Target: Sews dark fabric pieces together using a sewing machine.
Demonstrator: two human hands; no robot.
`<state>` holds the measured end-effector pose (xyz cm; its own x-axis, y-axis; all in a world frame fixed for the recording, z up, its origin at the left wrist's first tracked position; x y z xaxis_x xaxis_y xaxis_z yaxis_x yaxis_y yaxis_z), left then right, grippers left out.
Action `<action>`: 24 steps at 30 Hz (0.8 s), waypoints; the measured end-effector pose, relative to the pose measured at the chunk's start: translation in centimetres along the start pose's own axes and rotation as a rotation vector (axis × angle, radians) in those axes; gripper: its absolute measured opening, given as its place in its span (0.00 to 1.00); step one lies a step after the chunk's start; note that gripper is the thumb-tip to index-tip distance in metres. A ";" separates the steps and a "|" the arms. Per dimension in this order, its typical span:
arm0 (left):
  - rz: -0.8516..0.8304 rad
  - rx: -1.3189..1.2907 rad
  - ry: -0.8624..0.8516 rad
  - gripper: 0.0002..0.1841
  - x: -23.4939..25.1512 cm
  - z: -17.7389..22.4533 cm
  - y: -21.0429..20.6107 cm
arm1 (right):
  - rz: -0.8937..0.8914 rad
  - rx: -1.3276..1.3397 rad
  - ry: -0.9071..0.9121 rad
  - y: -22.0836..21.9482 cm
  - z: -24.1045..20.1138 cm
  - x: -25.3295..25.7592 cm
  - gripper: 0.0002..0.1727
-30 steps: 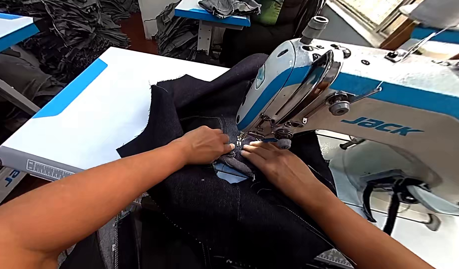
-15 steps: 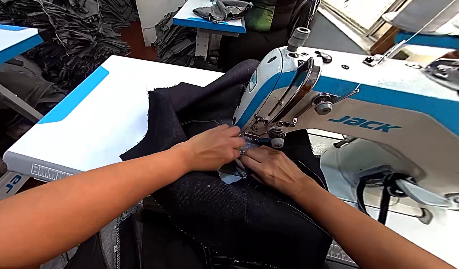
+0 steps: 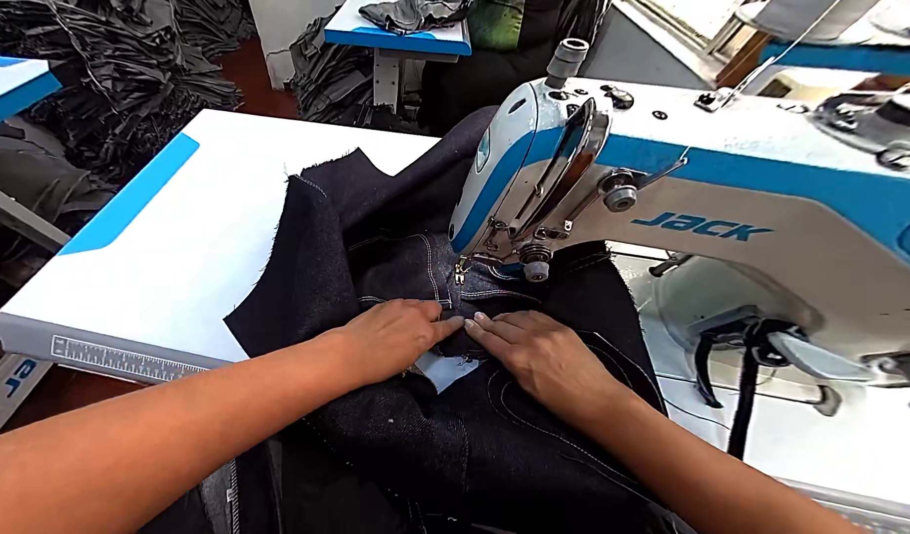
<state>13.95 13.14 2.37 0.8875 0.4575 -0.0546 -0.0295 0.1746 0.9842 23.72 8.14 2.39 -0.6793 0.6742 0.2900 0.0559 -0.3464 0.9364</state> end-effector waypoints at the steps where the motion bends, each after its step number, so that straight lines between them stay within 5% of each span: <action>1: 0.005 -0.015 0.019 0.25 0.0 -0.2 0.0 | -0.004 0.005 -0.012 0.0 0.0 -0.1 0.23; 24: -0.166 -0.029 0.182 0.28 3.1 -2.9 0.7 | 0.103 0.029 -0.094 -0.4 3.1 1.1 0.20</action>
<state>15.30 17.21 2.40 0.7838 0.5697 -0.2473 0.0945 0.2841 0.9541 25.21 10.99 2.94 -0.5974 0.6945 0.4010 0.1440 -0.3991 0.9055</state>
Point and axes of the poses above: each hand's wrist, its own x-axis towards the middle knuckle, its own y-axis out of the back of the hand, z = x × y, the point moved 9 cm from there along x, towards the middle knuckle, and after that the axes turned 9 degrees about y, right-handed, at the moved point
